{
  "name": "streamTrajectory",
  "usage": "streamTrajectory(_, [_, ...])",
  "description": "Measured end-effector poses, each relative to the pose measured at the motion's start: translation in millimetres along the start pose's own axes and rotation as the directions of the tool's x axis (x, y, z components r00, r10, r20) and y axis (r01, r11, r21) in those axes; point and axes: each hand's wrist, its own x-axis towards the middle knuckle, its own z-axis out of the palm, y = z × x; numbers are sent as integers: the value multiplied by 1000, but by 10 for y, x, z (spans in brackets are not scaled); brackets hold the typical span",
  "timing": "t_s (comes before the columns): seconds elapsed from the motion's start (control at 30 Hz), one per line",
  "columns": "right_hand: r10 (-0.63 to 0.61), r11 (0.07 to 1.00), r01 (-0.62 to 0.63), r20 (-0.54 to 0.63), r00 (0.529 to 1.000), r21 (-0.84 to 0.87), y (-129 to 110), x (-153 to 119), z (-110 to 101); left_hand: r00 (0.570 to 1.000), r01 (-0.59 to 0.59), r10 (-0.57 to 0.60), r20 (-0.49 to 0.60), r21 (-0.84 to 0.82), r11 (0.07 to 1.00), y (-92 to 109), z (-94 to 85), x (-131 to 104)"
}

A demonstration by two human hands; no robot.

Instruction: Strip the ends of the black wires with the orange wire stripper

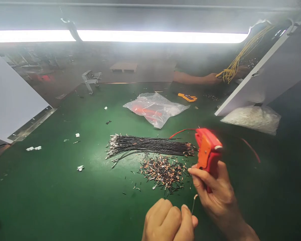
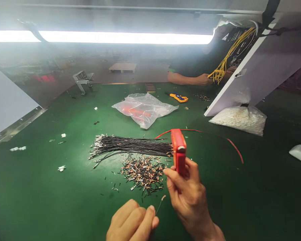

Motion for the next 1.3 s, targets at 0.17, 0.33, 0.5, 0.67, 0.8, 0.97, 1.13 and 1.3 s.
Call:
streamTrajectory(0.17, [48,998,-44,-97,994,36,30,16,-30,992,118,-116,45,-46,992,-10,77,-95])
streamTrajectory(0.33, [16,989,-23,50,999,147,-27,-60,-14,973,230,-228,26,-133,964,30,143,-136])
streamTrajectory(0.5, [-136,950,67,210,968,304,-65,-71,-24,873,477,-484,60,-307,824,52,97,-88])
streamTrajectory(0.67, [-194,956,128,243,950,265,-111,-71,3,745,637,-657,112,-412,652,17,70,-101])
streamTrajectory(0.8, [-178,969,134,210,961,209,-112,-76,46,704,668,-704,94,-426,611,31,82,-113])
streamTrajectory(0.97, [-86,988,67,131,988,138,-73,-66,51,569,747,-816,102,-479,461,37,34,-31])
streamTrajectory(1.13, [-66,991,51,115,991,124,-48,-45,36,516,768,-848,121,-504,396,6,6,19])
streamTrajectory(1.3, [-130,988,116,136,982,107,0,-68,12,528,765,-843,103,-488,420,-10,33,-5])
